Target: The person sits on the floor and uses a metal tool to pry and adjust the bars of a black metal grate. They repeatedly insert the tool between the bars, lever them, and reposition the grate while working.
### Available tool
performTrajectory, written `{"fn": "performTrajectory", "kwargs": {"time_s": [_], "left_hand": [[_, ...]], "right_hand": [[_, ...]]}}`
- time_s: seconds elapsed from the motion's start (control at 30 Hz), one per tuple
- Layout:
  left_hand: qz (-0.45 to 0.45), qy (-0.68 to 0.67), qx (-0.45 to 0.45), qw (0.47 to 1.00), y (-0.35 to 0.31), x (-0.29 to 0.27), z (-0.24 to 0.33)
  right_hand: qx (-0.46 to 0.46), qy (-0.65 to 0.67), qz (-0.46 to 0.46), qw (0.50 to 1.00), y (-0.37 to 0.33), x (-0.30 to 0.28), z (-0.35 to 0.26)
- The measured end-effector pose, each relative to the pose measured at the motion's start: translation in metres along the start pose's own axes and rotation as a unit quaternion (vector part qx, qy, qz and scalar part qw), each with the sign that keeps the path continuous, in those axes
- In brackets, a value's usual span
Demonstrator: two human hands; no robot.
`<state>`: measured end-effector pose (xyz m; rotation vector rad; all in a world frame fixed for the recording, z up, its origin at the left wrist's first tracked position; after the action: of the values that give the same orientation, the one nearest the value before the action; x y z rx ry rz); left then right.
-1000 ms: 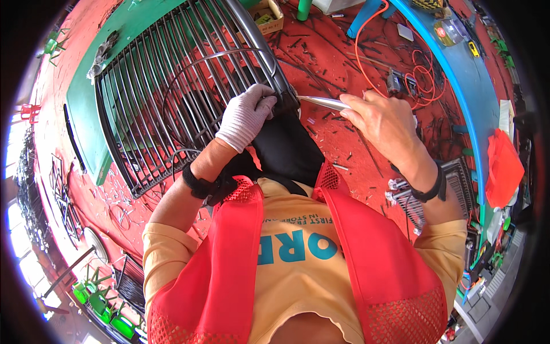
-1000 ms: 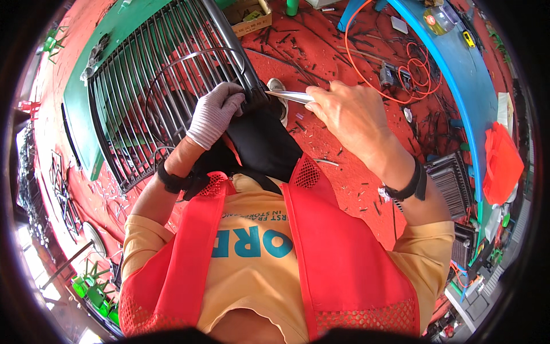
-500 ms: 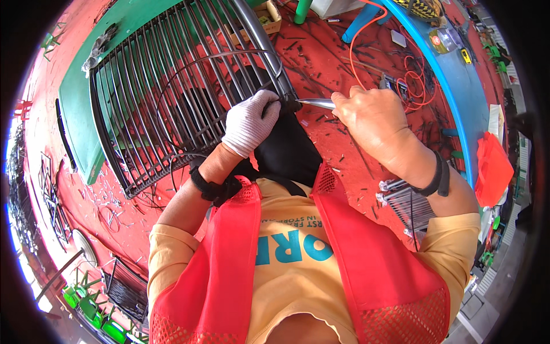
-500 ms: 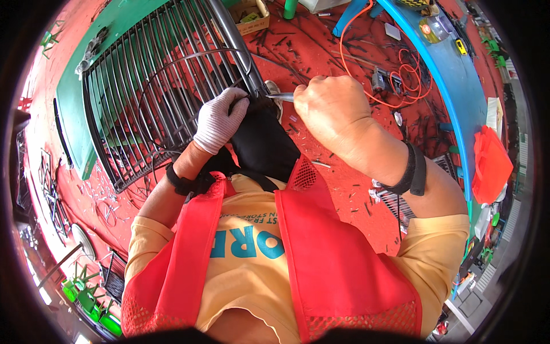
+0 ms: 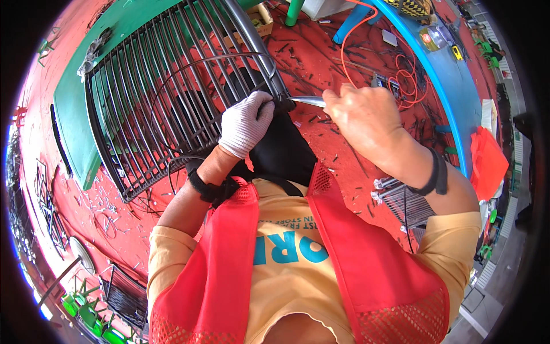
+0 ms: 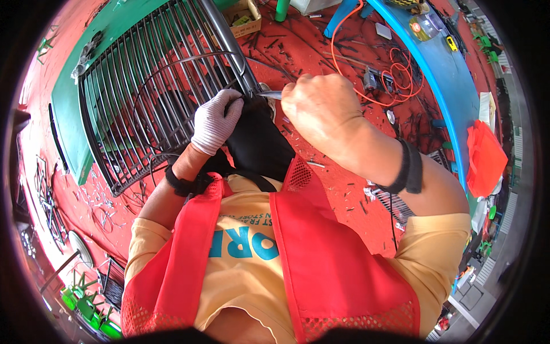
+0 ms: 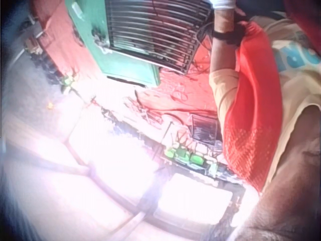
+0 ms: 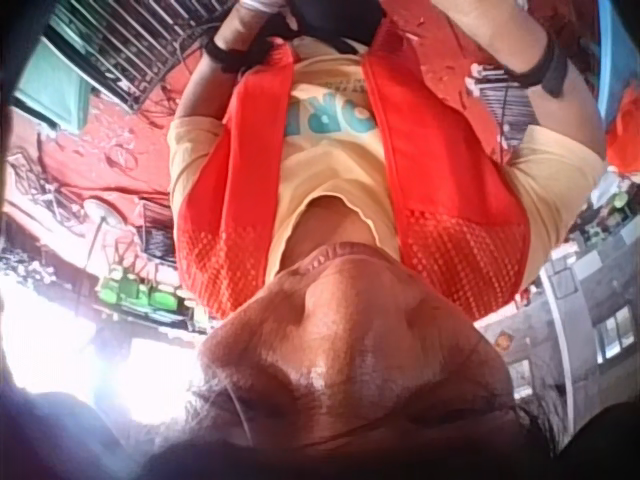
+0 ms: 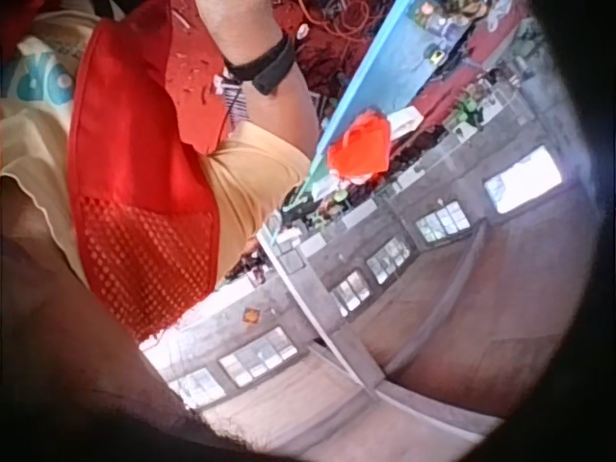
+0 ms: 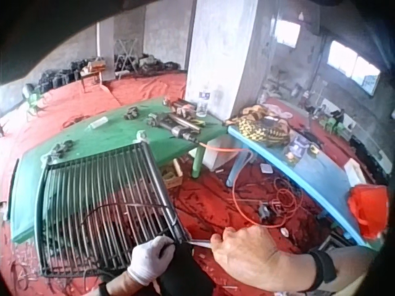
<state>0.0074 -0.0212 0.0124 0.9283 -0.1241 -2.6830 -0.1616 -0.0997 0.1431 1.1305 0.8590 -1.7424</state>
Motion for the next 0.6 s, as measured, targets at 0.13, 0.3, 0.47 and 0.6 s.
{"fn": "performTrajectory", "kwargs": {"time_s": [0.13, 0.3, 0.47, 0.6], "left_hand": [[0.023, -0.009, 0.016, 1.000, -0.002, -0.001, 0.000], [0.026, -0.006, 0.018, 0.999, -0.002, 0.001, -0.004], [0.035, -0.004, 0.025, 0.999, -0.003, 0.001, -0.006], [0.026, -0.004, 0.020, 0.999, -0.004, 0.001, -0.007]], "right_hand": [[-0.030, -0.017, 0.000, 0.999, 0.014, -0.001, -0.008], [-0.039, -0.038, -0.024, 0.998, 0.021, -0.010, -0.016], [-0.048, -0.066, -0.051, 0.995, 0.031, -0.017, -0.028], [-0.100, -0.052, -0.002, 0.994, 0.038, -0.016, -0.022]]}}
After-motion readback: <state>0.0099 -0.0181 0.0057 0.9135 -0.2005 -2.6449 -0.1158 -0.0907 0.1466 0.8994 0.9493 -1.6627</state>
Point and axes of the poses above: each hand's wrist, its own y-axis towards the middle knuckle, its own x-axis out of the palm, z = x × y, the point moved 3 cm from there along y, towards the middle knuckle, and after that the axes turned 6 degrees about -z, right-handed, at the moved point
